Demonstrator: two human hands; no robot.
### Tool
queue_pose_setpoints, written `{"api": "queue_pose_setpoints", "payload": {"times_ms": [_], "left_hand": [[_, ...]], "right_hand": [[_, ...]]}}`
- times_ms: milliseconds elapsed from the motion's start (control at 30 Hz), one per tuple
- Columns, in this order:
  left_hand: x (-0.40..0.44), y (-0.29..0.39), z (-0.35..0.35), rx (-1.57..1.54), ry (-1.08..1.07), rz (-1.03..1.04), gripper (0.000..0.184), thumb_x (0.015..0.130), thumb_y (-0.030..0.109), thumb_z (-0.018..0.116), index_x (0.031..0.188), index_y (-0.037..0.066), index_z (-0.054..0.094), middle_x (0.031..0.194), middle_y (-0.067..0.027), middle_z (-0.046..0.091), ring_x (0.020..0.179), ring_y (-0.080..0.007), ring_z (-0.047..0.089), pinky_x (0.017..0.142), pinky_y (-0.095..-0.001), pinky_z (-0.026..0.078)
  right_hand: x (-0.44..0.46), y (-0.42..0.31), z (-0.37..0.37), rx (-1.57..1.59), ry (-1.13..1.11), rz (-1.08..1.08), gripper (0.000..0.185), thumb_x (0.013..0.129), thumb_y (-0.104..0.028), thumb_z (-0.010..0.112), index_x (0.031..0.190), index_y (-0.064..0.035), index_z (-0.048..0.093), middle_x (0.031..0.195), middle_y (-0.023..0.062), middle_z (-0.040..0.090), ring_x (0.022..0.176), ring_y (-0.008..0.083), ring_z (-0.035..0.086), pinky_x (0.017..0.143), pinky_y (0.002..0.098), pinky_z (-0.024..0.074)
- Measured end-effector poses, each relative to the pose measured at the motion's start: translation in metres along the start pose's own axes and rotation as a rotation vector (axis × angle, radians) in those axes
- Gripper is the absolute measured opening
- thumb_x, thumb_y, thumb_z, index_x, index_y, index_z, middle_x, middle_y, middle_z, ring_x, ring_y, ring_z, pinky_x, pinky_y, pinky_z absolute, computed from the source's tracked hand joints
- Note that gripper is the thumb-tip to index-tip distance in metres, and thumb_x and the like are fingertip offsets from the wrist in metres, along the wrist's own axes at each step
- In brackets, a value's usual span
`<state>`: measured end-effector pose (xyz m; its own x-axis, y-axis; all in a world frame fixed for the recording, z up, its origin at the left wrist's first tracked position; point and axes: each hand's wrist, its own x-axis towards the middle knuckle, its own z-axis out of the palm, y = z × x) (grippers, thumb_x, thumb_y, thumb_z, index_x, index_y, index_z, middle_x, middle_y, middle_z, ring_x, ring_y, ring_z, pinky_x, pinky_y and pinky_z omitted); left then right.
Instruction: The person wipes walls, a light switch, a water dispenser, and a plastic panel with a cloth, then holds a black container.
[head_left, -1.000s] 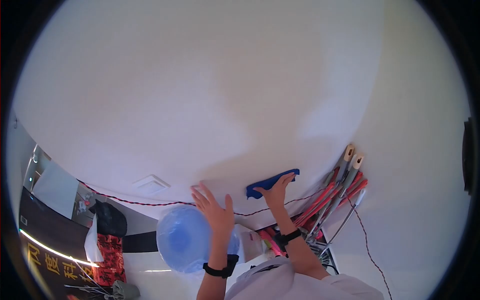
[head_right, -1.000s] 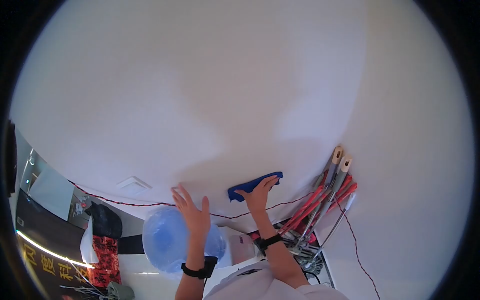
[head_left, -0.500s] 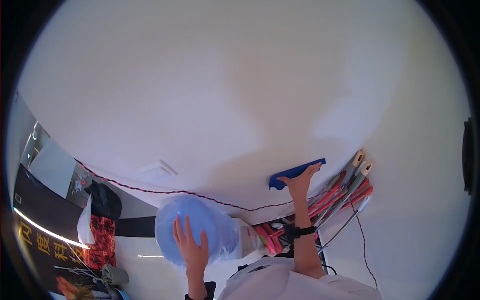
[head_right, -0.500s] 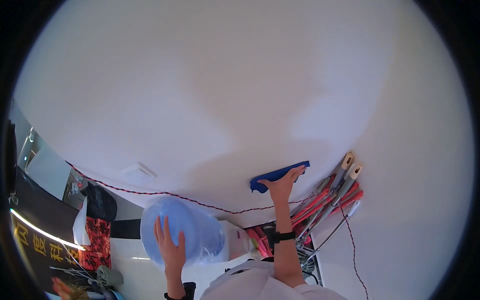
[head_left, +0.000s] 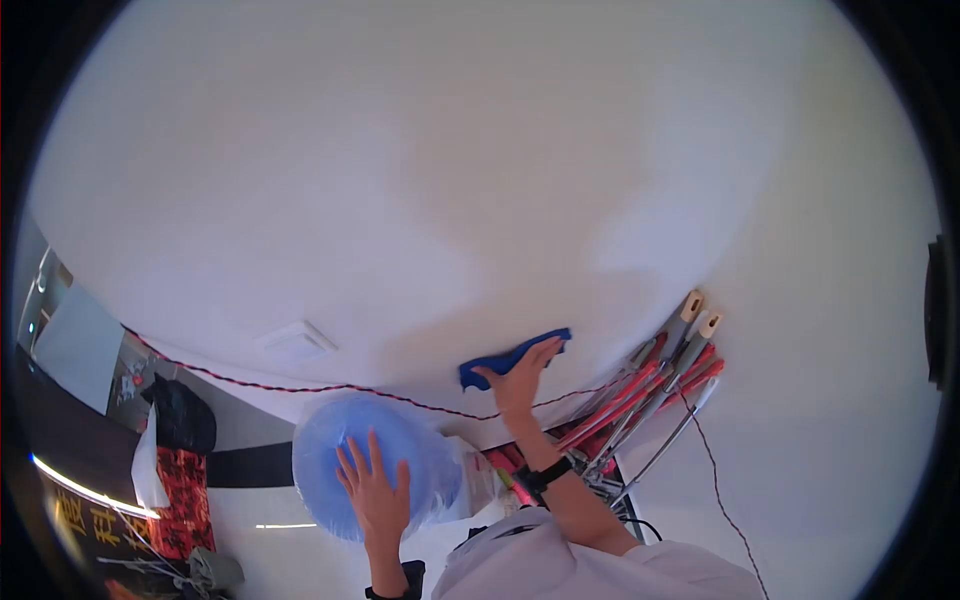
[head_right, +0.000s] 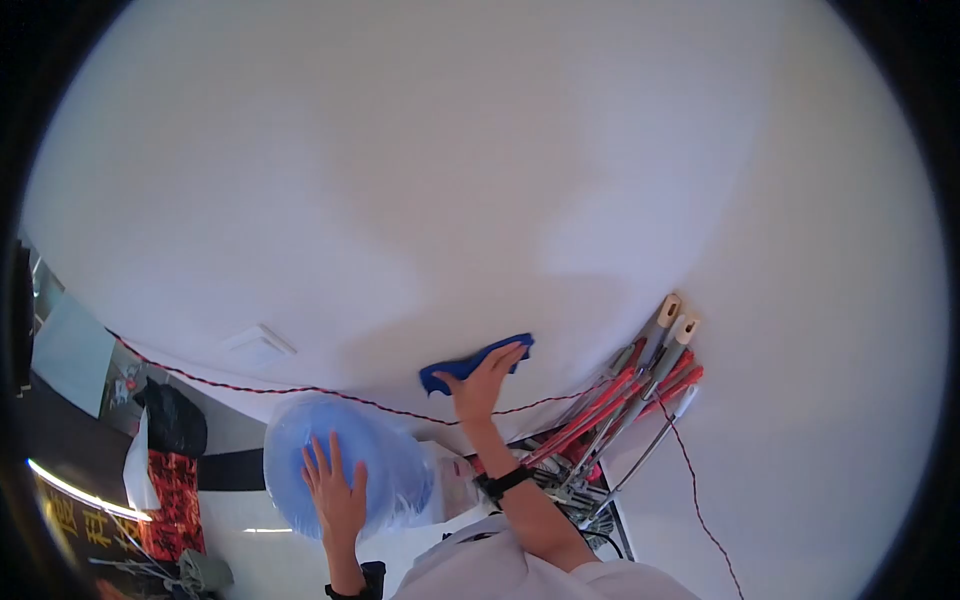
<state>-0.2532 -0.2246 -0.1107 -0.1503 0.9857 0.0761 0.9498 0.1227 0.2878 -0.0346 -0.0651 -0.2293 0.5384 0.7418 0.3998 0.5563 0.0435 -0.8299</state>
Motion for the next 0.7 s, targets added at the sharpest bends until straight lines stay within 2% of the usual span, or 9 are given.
{"api": "queue_pose_setpoints", "payload": {"times_ms": [67, 200, 367, 400, 567, 700], "left_hand": [[0.001, -0.004, 0.004, -0.002, -0.012, 0.015, 0.068, 0.099, 0.042, 0.049, 0.156, 0.009, 0.031, 0.160, -0.0277, 0.024, 0.148, -0.0517, 0.014, 0.118, -0.0625, 0.014], [0.001, -0.008, 0.010, 0.028, -0.012, 0.017, 0.068, 0.100, 0.043, 0.047, 0.157, 0.009, 0.030, 0.160, -0.0274, 0.023, 0.149, -0.0511, 0.012, 0.118, -0.0622, 0.014], [0.000, -0.012, 0.011, -0.003, -0.008, 0.017, 0.068, 0.101, 0.043, 0.046, 0.157, 0.009, 0.029, 0.160, -0.0276, 0.023, 0.149, -0.0508, 0.012, 0.118, -0.0623, 0.015], [-0.001, -0.012, 0.012, -0.011, -0.003, 0.021, 0.068, 0.101, 0.044, 0.046, 0.157, 0.009, 0.030, 0.160, -0.0276, 0.024, 0.149, -0.0507, 0.012, 0.118, -0.0623, 0.015], [-0.001, -0.008, 0.006, -0.041, 0.008, 0.018, 0.068, 0.101, 0.044, 0.045, 0.156, 0.007, 0.030, 0.159, -0.0283, 0.024, 0.149, -0.0508, 0.012, 0.118, -0.0625, 0.014], [0.000, -0.012, 0.006, -0.008, 0.022, 0.052, 0.069, 0.101, 0.045, 0.045, 0.156, 0.006, 0.030, 0.159, -0.0298, 0.024, 0.148, -0.0519, 0.012, 0.118, -0.0625, 0.013]], "right_hand": [[-0.009, -0.014, 0.009, 0.009, -0.061, 0.025, 0.155, 0.056, -0.062, 0.087, 0.149, 0.0153, -0.010, 0.151, 0.0481, -0.005, 0.145, 0.0585, 0.001, 0.121, 0.0552, 0.0156], [-0.008, -0.010, 0.007, -0.037, -0.090, -0.001, 0.154, 0.058, -0.064, 0.085, 0.147, 0.0173, -0.011, 0.148, 0.0508, -0.007, 0.144, 0.0606, 0.000, 0.120, 0.0565, 0.0162], [0.019, 0.015, -0.019, -0.049, -0.069, 0.047, 0.161, 0.051, -0.063, 0.090, 0.147, 0.0176, -0.013, 0.150, 0.0488, -0.009, 0.145, 0.0581, -0.003, 0.121, 0.0549, 0.0145], [0.027, 0.027, -0.025, -0.070, -0.074, 0.062, 0.163, 0.049, -0.058, 0.093, 0.147, 0.0170, -0.014, 0.151, 0.0470, -0.010, 0.146, 0.0571, -0.004, 0.122, 0.0540, 0.0129], [0.083, 0.088, -0.075, -0.119, -0.077, 0.103, 0.162, 0.051, -0.050, 0.096, 0.147, 0.0153, -0.017, 0.154, 0.0436, -0.008, 0.147, 0.0553, -0.002, 0.122, 0.0535, 0.0119], [0.098, 0.081, -0.093, -0.025, -0.056, 0.126, 0.161, 0.052, -0.048, 0.097, 0.148, 0.0142, -0.016, 0.156, 0.0410, -0.005, 0.148, 0.0530, -0.001, 0.123, 0.0518, 0.0104]]}}
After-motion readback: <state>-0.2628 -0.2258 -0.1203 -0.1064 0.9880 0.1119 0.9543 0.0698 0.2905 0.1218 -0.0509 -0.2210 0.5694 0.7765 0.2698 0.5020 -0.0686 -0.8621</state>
